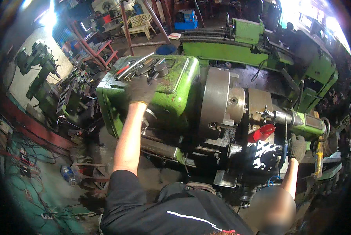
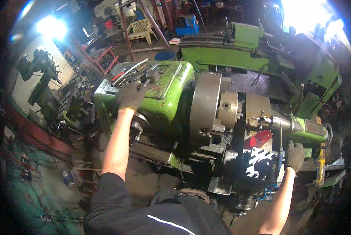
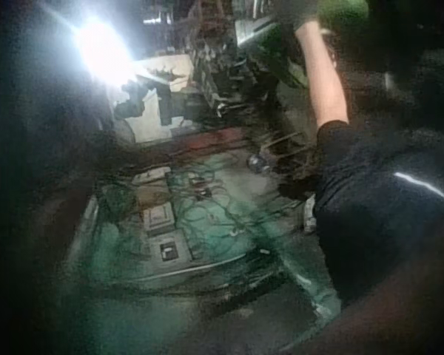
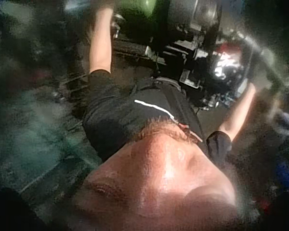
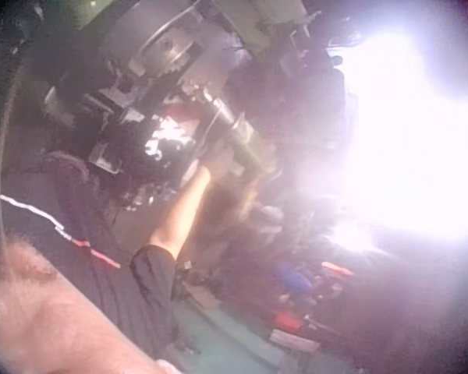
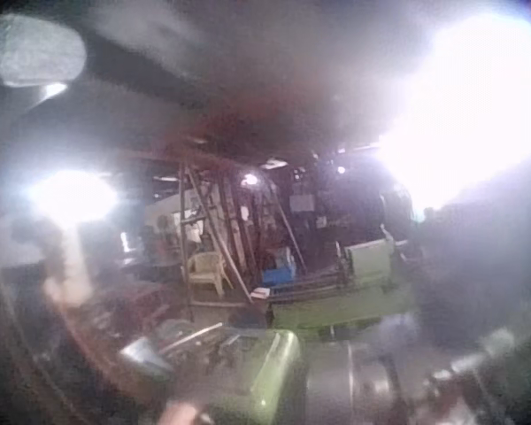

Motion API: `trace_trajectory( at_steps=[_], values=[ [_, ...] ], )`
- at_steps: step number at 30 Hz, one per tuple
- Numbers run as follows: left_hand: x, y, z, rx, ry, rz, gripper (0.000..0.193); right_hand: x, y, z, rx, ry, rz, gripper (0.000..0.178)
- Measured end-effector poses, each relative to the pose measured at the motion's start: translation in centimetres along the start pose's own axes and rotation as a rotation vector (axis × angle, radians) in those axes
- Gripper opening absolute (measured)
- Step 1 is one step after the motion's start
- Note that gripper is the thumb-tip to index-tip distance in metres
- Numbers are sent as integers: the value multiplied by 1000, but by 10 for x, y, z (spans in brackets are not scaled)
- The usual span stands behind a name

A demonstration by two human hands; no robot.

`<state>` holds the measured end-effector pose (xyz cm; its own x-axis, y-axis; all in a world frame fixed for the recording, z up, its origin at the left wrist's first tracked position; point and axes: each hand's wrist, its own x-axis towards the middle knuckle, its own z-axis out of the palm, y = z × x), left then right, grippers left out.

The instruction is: The person operates a green metal lathe, using a blue air gun to blow away metal shavings and a metal bar to adjust the chuck. The person also removes a small metal ring from the chuck and places it into a nearby bucket.

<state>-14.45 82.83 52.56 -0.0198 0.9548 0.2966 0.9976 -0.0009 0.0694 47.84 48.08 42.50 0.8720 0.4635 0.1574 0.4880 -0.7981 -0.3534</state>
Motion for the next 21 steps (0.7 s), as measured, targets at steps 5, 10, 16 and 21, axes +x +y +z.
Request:
trace_trajectory(
  at_steps=[5, 10, 16, 21],
  values=[
    [-17, 27, 12, 105, -5, -36, 62, 10, 19, 13, -1, 39, -69, 55],
    [-31, 56, 4, 55, -78, -110, 67, 4, 7, 8, 75, 20, -45, 57],
    [-31, 33, 26, -148, -54, -59, 67, 17, 12, 8, -41, -26, -85, 60],
    [-24, 8, 22, -154, -117, 30, 52, 26, 33, 13, -57, 13, -45, 64]
  ],
)
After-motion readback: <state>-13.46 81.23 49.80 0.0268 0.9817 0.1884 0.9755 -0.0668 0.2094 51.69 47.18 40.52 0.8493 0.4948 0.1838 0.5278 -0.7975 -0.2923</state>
